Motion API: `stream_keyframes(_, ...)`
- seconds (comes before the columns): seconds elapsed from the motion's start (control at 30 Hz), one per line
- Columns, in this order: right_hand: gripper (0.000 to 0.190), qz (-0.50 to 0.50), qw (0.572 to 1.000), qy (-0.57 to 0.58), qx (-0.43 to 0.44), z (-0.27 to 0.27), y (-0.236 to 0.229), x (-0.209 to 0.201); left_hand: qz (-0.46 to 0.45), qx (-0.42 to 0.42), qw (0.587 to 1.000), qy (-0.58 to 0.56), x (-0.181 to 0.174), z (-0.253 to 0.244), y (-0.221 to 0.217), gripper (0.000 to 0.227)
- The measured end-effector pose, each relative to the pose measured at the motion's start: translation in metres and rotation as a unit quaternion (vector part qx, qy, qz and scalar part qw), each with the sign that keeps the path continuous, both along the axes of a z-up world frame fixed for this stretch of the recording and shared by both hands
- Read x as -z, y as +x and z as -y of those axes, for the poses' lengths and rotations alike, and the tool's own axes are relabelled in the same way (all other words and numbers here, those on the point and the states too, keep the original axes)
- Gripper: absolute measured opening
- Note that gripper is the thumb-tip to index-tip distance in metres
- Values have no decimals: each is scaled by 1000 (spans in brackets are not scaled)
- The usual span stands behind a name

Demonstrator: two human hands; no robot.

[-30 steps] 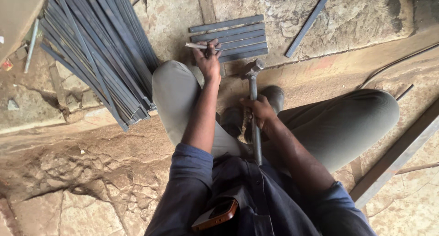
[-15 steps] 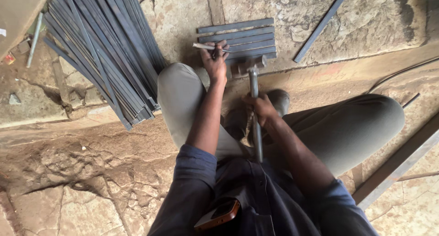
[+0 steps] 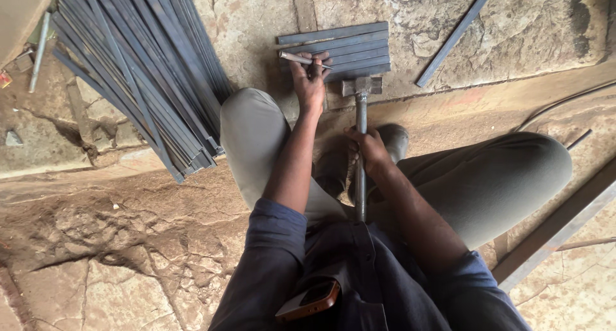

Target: The person sits on the floor and uses a hammer and a metal punch to drive indentations into a stack of metal rods. They repeatedly align the punch on the rods and strike it with the hammer, occasionally adjusting the stack or picking up new rods from a pile nearby.

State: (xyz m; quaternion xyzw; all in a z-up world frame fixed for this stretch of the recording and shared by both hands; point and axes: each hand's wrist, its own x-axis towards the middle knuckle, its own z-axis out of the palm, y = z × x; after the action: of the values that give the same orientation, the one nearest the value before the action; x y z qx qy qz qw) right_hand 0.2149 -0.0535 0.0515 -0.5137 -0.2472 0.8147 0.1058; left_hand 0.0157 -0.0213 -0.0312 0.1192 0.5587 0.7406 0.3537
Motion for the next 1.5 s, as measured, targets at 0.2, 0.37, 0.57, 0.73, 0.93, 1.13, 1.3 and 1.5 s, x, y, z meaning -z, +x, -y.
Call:
stream_keyframes(0.2, 20, 13, 1000, 2, -8, 4, 3, -4, 17, 16, 999, 34, 6, -3, -1, 23)
stream_keyframes(0.37, 21, 8, 1000, 0, -8, 3, 3, -1, 24, 16, 999, 37, 10, -3, -3, 22)
stream_keyframes(0.57, 22, 12, 1000, -9, -10, 2, 3, -6, 14, 17, 999, 33, 9, -3, -3, 23)
stream_keyframes(0.73, 23, 10, 1000, -7, -8, 1, 2, -9, 11, 17, 999, 26, 8, -3, -2, 23)
stream_keyframes(0.93, 24, 22, 1000, -14, -15, 0, 2, -12, -1, 16, 1000, 6, 5, -3, -3, 23)
stream_keyframes(1.13, 23, 21, 1000, -16, -17, 0, 2, -12, -19, 25, 999, 11, 1, -3, -2, 24)
stream_keyframes(1.3, 23, 26, 999, -14, -24, -1, 2, -15, -44, 40, 998, -11, -5, -3, -2, 23)
stream_keyframes(1.5, 24, 30, 999, -15, -23, -2, 1, -18, -58, 40, 997, -2, 3, -4, -2, 22)
